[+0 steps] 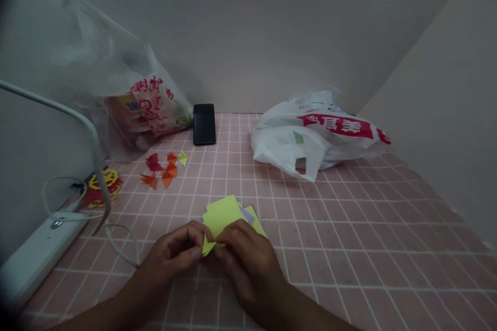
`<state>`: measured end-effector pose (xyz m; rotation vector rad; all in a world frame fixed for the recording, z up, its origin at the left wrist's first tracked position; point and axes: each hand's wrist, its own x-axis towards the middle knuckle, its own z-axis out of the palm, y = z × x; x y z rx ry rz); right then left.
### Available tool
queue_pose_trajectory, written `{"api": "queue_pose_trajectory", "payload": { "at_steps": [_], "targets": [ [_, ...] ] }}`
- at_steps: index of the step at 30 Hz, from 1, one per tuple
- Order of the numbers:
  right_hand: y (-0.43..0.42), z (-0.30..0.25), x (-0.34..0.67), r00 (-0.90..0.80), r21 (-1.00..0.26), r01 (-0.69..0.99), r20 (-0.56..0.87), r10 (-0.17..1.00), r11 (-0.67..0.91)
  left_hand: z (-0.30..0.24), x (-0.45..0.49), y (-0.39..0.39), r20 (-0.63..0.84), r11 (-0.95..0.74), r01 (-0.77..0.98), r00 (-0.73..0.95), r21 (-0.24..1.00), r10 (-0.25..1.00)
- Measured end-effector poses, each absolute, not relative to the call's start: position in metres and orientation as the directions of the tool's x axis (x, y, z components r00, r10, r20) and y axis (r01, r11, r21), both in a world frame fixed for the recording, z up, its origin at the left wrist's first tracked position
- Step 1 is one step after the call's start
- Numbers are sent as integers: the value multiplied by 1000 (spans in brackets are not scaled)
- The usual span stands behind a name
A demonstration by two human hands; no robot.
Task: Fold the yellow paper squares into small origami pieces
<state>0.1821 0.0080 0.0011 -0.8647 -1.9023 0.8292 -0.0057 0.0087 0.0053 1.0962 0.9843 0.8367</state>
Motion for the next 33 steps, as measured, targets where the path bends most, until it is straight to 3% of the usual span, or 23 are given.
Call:
{"api": "queue_pose_trajectory", "payload": {
  "at_steps": [7, 15, 25, 33],
  "targets": [
    [3, -4, 180, -401, -811, 246, 414, 817, 531, 5, -3, 6, -49, -2, 154, 328, 988, 943],
    [3, -3, 178, -423, -819, 245, 391, 818, 518, 7, -4, 5, 52, -167, 286, 370, 944, 927],
    [6, -4, 180, -397, -811, 277, 392, 830, 515, 7, -3, 6, 43, -161, 291, 371, 943, 927],
    [13, -4, 183, -309, -860, 309, 312, 898, 405, 7, -4, 6, 5, -110, 248, 387, 963, 922]
  ]
}}
